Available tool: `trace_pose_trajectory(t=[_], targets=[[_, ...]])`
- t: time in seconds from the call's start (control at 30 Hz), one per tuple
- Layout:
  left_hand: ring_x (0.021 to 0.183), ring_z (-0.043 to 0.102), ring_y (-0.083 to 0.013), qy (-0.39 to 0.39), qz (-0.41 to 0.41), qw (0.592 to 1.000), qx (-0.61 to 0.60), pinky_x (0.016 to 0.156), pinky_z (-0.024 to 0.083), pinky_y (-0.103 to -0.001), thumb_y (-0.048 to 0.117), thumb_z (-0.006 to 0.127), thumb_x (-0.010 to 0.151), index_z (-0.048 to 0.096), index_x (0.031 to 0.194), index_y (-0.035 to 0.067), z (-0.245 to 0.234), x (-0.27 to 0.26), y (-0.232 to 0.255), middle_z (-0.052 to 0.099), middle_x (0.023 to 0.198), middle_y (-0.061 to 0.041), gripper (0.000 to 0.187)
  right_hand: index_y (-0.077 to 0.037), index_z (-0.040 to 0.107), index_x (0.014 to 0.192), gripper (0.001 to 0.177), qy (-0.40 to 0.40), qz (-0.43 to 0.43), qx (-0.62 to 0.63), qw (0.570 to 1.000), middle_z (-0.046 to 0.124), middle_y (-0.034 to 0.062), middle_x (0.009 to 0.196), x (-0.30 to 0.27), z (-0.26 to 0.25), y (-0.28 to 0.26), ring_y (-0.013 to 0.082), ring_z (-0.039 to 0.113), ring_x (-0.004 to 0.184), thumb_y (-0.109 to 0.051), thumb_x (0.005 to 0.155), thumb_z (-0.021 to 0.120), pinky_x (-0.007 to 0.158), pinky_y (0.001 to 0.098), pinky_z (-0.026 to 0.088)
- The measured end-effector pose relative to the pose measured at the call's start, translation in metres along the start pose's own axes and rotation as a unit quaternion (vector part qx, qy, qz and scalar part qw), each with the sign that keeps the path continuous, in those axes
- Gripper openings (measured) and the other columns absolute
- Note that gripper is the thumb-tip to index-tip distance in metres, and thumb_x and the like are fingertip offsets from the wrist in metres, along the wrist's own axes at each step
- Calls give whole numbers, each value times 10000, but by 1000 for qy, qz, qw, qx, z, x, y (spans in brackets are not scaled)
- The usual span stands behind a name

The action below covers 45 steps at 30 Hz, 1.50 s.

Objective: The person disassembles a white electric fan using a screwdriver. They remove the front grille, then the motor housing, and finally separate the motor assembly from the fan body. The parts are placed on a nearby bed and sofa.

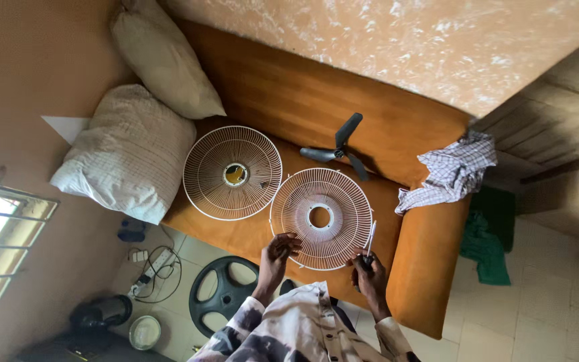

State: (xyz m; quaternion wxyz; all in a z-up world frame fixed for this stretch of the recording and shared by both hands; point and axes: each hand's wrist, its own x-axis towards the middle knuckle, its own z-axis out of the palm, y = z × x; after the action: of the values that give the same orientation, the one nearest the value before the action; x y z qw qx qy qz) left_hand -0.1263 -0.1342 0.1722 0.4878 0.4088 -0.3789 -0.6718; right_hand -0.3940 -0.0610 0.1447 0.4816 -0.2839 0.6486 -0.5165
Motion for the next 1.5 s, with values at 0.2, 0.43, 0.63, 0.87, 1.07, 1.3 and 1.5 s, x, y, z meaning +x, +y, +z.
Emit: trace_pose_trajectory(t=[0.2,0.43,0.63,0.87,1.07,1.3,1.5], targets=[[986,722,-236,-21,4,1000,4,846,602,-355,-51,530,1007,613,1245,-38,8,-8,-4,735,1098,-135,253,-44,680,1162,245,-2,16,-10,1000,724,87,793,-23,-1,-10,105,521,444,-191,966,670,380,276,402],[1065,703,-258,25,35,997,-71,850,625,-398,12,507,1002,496,1426,2,37,-9,3,653,1299,-161,424,-32,661,1150,242,-31,-9,59,998,731,96,806,-15,-24,-14,104,539,461,-171,954,684,390,273,427],[1089,700,-285,123,35,988,-87,848,624,-403,145,602,1005,446,1470,15,56,-9,0,637,1345,-175,508,-69,630,1154,255,-52,20,56,997,727,81,810,26,-52,-41,102,529,462,-206,944,676,384,263,396],[1104,697,-280,207,108,966,-110,873,626,-406,160,615,1023,465,1457,-10,94,-14,-23,647,1338,-195,489,-24,606,1179,300,-163,25,9,986,692,83,833,97,-87,-71,117,571,516,-262,999,640,424,279,469],[1120,697,-263,287,138,939,-132,891,626,-400,150,613,1020,482,1438,-7,139,-45,-39,653,1332,-177,466,23,491,1362,430,-289,52,40,955,689,140,914,152,-96,-60,153,638,681,-126,966,570,519,291,534],[1103,709,-258,351,126,922,-102,874,617,-384,154,606,1023,510,1419,-10,157,-100,-54,684,1287,-169,440,18,432,1457,585,-396,-17,23,918,684,141,1073,137,-79,-68,156,661,885,19,887,565,740,282,601],[1105,717,-262,372,175,903,-128,886,624,-384,160,611,1024,526,1388,-34,168,-129,-64,705,1253,-180,422,-126,447,1484,558,-457,67,-33,886,683,82,948,68,-75,-94,94,579,615,-90,941,573,423,242,449]])
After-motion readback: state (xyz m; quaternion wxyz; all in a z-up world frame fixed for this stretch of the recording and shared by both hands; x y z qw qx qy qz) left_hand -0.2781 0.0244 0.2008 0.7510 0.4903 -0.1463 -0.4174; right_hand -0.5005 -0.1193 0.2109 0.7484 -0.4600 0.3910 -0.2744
